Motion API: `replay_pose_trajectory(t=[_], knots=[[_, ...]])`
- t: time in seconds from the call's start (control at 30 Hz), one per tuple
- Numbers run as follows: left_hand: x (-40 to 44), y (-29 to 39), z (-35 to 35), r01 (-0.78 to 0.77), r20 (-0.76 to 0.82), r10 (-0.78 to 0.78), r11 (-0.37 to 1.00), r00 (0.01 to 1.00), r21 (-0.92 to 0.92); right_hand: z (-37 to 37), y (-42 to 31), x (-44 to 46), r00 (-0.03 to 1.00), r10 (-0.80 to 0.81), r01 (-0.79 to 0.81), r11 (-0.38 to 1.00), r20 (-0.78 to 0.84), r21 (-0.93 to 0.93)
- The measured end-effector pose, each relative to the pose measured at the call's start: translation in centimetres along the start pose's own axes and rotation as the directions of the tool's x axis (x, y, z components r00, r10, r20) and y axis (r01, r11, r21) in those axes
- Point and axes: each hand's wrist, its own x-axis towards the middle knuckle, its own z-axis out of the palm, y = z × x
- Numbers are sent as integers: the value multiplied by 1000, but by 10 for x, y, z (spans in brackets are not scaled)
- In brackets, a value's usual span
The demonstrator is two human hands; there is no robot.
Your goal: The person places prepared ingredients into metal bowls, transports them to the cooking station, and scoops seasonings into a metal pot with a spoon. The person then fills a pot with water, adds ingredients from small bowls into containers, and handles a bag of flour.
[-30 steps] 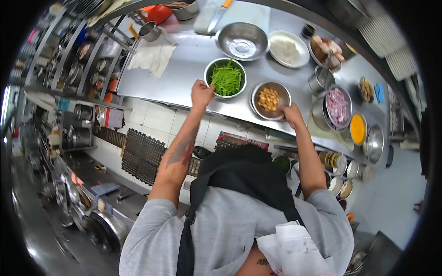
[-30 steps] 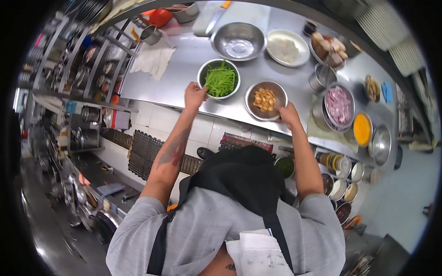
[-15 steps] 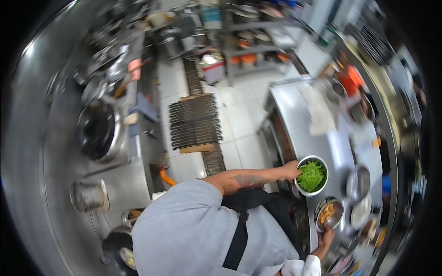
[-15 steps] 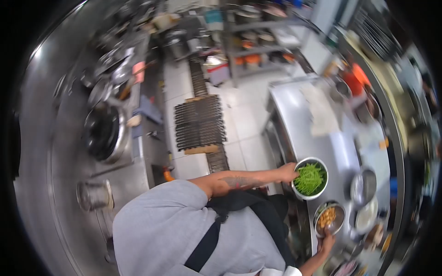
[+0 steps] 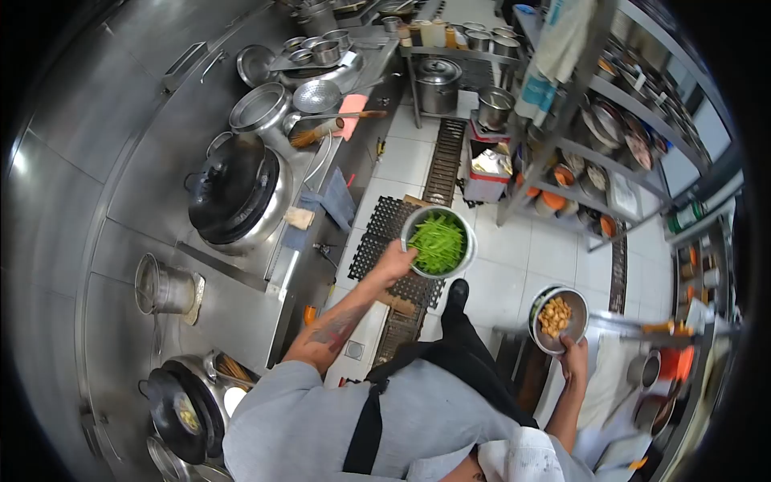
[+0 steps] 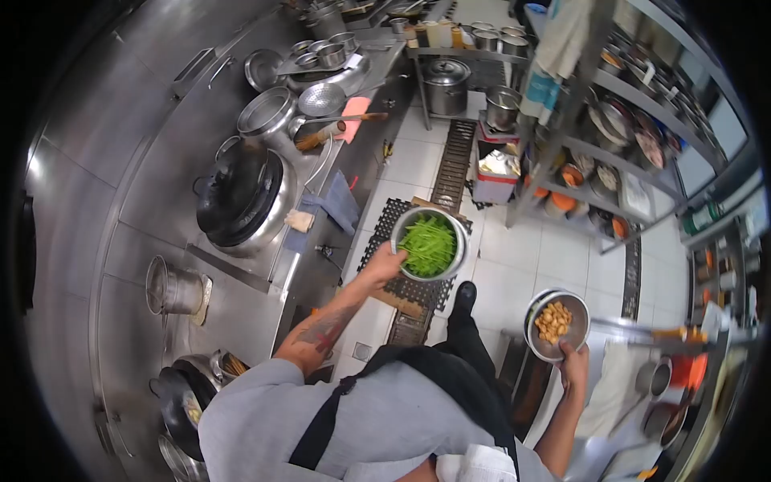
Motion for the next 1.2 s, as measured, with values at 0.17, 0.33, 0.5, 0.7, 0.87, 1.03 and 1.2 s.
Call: replay_pose_trajectory(t=[0.17, 0.33, 0.5, 0.7, 0.87, 1.03, 1.2], knots=[[56, 57, -64, 54, -270, -121, 968, 955, -244, 112, -113, 204, 992, 16, -15, 1000, 128, -10], [79, 70, -103, -129, -489, -82, 915, 869, -382, 262, -228, 368, 936, -15, 50, 995, 351, -91], [122, 87, -111, -180, -656, -191, 873, 730, -454, 452, -329, 491, 791, -30, 153, 977, 611, -149], [262, 101, -153, -247, -674, -232, 807, 701, -536, 661, -444, 563, 676, -88, 343, 916, 732, -207], [339, 163, -177, -137, -671, -267, 864, 692, -484, 799, -481, 613, 632, 32, 402, 840, 774, -364], [401, 215, -191, -25, -829, -177, 974, 530, -224, 978, -441, 651, 561, 14, 495, 796, 828, -349], [494, 256, -213, -163, -937, -30, 982, 348, -92, 1105, -405, 646, 360, 122, 747, 557, 925, -364]])
